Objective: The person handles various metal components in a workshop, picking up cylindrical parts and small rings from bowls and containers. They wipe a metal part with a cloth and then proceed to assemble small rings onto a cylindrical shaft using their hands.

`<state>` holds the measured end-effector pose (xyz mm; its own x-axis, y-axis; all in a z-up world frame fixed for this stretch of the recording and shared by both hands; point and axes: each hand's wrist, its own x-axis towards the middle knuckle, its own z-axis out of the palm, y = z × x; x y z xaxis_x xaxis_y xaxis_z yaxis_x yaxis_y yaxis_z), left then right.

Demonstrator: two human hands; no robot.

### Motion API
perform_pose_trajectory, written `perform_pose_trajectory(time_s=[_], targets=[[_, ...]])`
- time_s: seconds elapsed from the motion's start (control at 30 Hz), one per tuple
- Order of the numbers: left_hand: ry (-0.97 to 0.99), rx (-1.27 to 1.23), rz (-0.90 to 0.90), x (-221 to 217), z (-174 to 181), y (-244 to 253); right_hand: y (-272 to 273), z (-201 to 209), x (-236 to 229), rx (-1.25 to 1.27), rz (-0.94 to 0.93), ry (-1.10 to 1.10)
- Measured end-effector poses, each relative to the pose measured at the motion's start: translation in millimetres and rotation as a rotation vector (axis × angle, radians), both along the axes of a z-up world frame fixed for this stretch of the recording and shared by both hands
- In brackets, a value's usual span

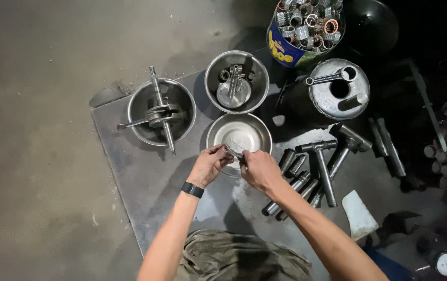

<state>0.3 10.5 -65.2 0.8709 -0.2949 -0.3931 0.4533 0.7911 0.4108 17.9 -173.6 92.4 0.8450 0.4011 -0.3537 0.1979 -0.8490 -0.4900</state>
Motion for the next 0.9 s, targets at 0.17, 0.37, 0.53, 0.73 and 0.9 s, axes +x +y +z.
perform_pose_trajectory(time_s=[0.17, 0.37, 0.53, 0.73, 0.9], targets=[[-0.013, 0.083, -0.004, 4.7, 1.6, 0.9, -4.3, -13.8, -7.3, -0.244, 0.023, -0.056], [-0.119, 0.309, -0.076, 16.5, 36.5, 8.9, -32.2, -33.9, -23.4, 0.021, -0.008, -0.28], [-0.482, 1.432, -0.242, 26.9, 79.9, 0.5, -45.7, -77.0, -67.5, -0.265, 0.104, 0.048], [-0.582, 1.84, -0.342, 32.8, 70.9, -10.7, -30.8, -126.7, -117.1, -0.33, 0.227, -0.065], [-0.406, 1.572, -0.325, 32.8, 85.9, -14.9, -31.5, -132.9, -121.1, -0.19, 0.188, -0.263]])
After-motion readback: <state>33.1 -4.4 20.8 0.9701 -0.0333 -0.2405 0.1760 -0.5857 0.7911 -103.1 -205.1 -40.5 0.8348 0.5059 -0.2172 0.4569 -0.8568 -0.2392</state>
